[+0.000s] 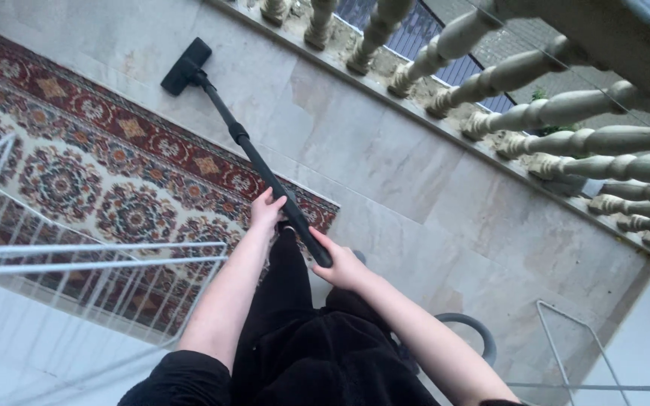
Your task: The person vacuums a tiled floor and a patterned rug on a balcony, moving the vacuum head across the surfaces and around a clothes horse, then turns off the vacuum cleaner.
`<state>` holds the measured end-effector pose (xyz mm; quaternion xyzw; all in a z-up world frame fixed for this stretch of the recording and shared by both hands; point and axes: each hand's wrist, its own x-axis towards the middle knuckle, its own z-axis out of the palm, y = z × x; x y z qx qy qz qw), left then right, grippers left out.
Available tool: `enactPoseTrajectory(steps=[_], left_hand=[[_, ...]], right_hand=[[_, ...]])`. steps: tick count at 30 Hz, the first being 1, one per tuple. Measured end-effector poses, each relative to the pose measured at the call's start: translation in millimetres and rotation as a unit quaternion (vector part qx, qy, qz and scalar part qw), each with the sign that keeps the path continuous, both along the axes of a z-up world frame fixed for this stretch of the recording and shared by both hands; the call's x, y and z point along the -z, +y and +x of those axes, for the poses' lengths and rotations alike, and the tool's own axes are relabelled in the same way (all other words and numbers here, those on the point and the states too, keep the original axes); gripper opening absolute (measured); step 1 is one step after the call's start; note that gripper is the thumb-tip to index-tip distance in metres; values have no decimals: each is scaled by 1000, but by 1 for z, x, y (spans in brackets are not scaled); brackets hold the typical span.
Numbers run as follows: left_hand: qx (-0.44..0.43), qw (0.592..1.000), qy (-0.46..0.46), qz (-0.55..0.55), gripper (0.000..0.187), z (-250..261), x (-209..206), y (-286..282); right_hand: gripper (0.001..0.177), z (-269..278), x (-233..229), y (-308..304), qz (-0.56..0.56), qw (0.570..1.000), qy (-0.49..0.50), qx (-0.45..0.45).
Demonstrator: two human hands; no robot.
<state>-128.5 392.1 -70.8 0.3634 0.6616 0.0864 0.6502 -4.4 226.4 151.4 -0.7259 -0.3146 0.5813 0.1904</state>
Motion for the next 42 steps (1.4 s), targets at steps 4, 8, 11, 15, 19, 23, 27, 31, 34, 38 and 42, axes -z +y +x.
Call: enactPoseTrajectory(steps=[4,8,11,15,19,23,27,31,34,38,42], left_hand=[[-19,998,3,55,71,-33,71,68],[92,985,81,124,60,-55,66,148],[257,945,128,158,60,-69,46,188],[445,852,167,218,69,-62,46,193],[501,808,183,251,73,-45,55,152],[530,797,145,249,68,-18,0,90],[582,761,147,246,72,7,-25,17],[599,751,134,243,74,31,-38,-71],[593,757,109,251,69,54,-65,-130],[603,749,96,256,66,78,-60,-194],[581,777,89,225,66,86,-5,-240]], right_hand=[[86,-18,14,88,6,1000,-15,-16],[85,-26,30,158,5,998,-40,-53],[86,-24,11,180,-16,996,-54,-70],[84,-7,-28,169,-34,993,-53,-103],[83,7,-70,130,-29,992,-52,-109],[83,23,-106,75,-88,985,-63,-135],[83,37,-127,2,-115,979,-82,-148],[82,56,-149,-80,-128,974,-93,-162],[83,71,-165,-135,-148,968,-106,-173],[81,91,-177,-191,-155,971,-106,-151],[81,103,-172,-228,-147,973,-110,-142]])
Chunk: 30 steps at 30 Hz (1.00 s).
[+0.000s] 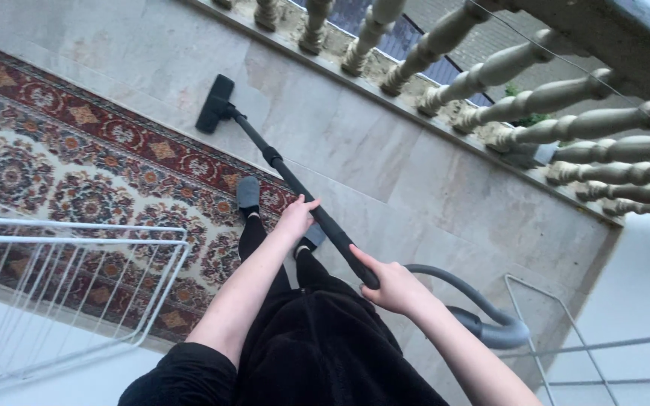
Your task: The person vacuums a tiled floor and a patterned rug on a balcony, moving the vacuum head across the surfaces and around a clothes horse, then turns off the vacuum cleaner.
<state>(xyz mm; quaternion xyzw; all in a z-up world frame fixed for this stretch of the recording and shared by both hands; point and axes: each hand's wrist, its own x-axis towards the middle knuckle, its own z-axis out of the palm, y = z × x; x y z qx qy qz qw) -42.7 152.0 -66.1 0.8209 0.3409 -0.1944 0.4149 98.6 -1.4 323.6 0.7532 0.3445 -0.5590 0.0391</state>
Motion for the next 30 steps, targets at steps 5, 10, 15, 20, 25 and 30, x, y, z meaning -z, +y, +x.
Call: enactPoseTrajectory(steps=[5,10,15,20,25,30], left_hand=[[-67,995,-5,-75,77,-7,-24,-12],[-49,996,0,-76,84,-25,-25,-1],[24,998,9,-62,92,-18,12,6],[8,997,-3,-79,92,-6,-29,2],[-44,996,-14,-76,91,18,-56,-30],[-158,980,-59,-104,94,57,-41,-94]], right_hand=[[82,3,12,-13,9,1000,11,-1],[84,-3,25,-11,35,999,20,0],[84,9,18,-9,32,999,38,8],[86,24,48,-28,42,998,31,17],[80,45,86,-60,70,998,4,-6],[59,76,112,-106,176,965,-147,-124]])
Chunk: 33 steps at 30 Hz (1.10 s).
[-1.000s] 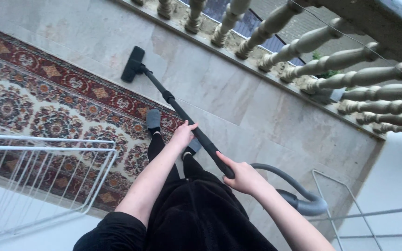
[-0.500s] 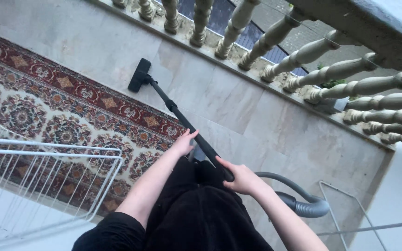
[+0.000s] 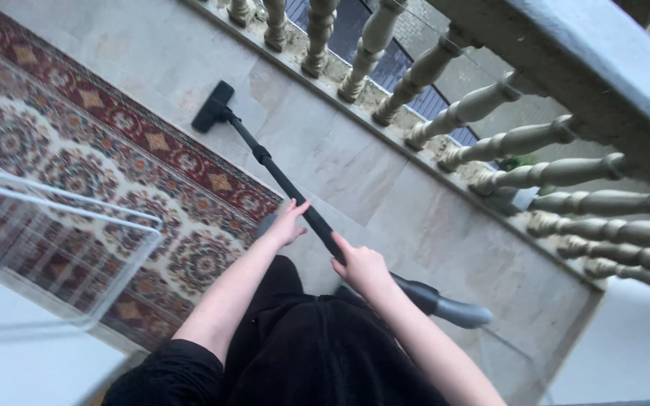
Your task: The person vacuums a tiled floor and a patterned rug on a balcony, moving the vacuum head across the surfaces and around a clothes horse, then turns off the vacuum cleaner.
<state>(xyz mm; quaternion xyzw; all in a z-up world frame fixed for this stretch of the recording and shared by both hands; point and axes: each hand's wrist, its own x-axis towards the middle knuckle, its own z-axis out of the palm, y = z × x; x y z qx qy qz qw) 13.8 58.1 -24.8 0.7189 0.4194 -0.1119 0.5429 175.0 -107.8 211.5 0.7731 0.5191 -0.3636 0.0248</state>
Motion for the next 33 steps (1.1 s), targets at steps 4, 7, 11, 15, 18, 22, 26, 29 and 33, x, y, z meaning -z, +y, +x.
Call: enactPoseTrajectory(steps=[4,7,11,15,18,22,26,29,33], left_hand=[[-151,986,-50,-47,97,36,2,-49],[-155,986,-53,22,96,57,-9,-74],[-191,978,-54,64,86,72,-21,-105],[-178,981,-33,67,81,90,-35,-151],[-470,848,-86,-230,92,134,-111,-185],[-490,832,-70,-249,92,147,-66,-229],[-82,996,-24,7,70,142,-49,-271],[-19,999,-29,21,64,136,-46,-280],[-67,997,-23,-20,71,120,-50,-263]], right_hand=[[63,26,9,-22,30,999,27,-23],[60,44,23,-37,57,997,40,-28],[56,57,13,-65,67,994,78,40],[55,75,-14,-110,57,989,111,84],[55,89,-23,-151,35,990,98,94],[55,104,-51,-198,8,991,79,111],[57,116,-64,-238,-10,990,68,127],[60,114,-49,-257,-18,989,62,135],[61,98,-41,-232,-33,986,91,139]])
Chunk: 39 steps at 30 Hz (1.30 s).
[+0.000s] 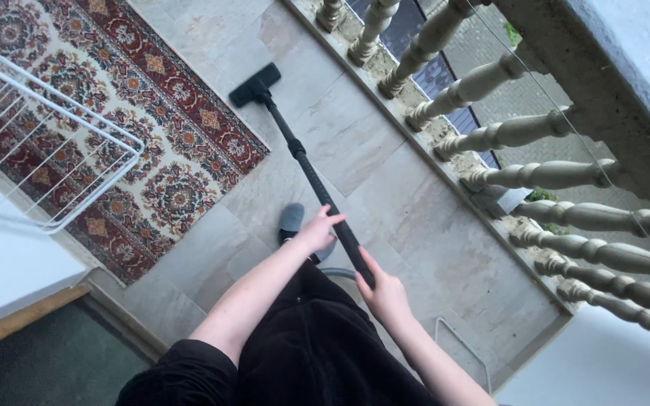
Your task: The person vacuums a tiled floor and a patterned rug on a balcony, moving the vacuum head across the surfaces and around a clothes horse, then turns off the vacuum cleaner.
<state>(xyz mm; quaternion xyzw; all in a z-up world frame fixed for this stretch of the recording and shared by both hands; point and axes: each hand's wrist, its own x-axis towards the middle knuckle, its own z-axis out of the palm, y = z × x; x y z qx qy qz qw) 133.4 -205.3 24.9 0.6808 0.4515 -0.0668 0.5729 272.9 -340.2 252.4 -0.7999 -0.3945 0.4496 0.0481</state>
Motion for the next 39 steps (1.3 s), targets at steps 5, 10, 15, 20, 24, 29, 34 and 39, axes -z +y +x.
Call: enactPoseTrajectory(steps=[5,10,15,20,24,29,34,39], left_hand=[[-36,999,-18,-11,83,-39,34,55],[-68,993,-49,82,87,-79,35,125],[-158,982,-23,100,85,-120,46,192],[-238,963,-105,62,91,-140,52,251],[-254,958,-107,81,89,-151,51,278],[-234,962,-100,97,85,-148,27,271],[-168,976,-44,132,92,-139,53,237],[-113,989,5,96,69,-117,66,177]], right_hand=[[59,-34,66,62,47,998,22,-18],[60,-70,117,154,95,993,14,-62],[59,-110,150,249,121,988,-8,-95],[57,-138,174,336,143,985,8,-97],[60,-143,171,386,137,983,7,-121],[77,-135,160,378,106,983,-21,-150],[84,-126,121,302,62,986,-19,-153],[82,-107,96,209,32,989,-16,-144]])
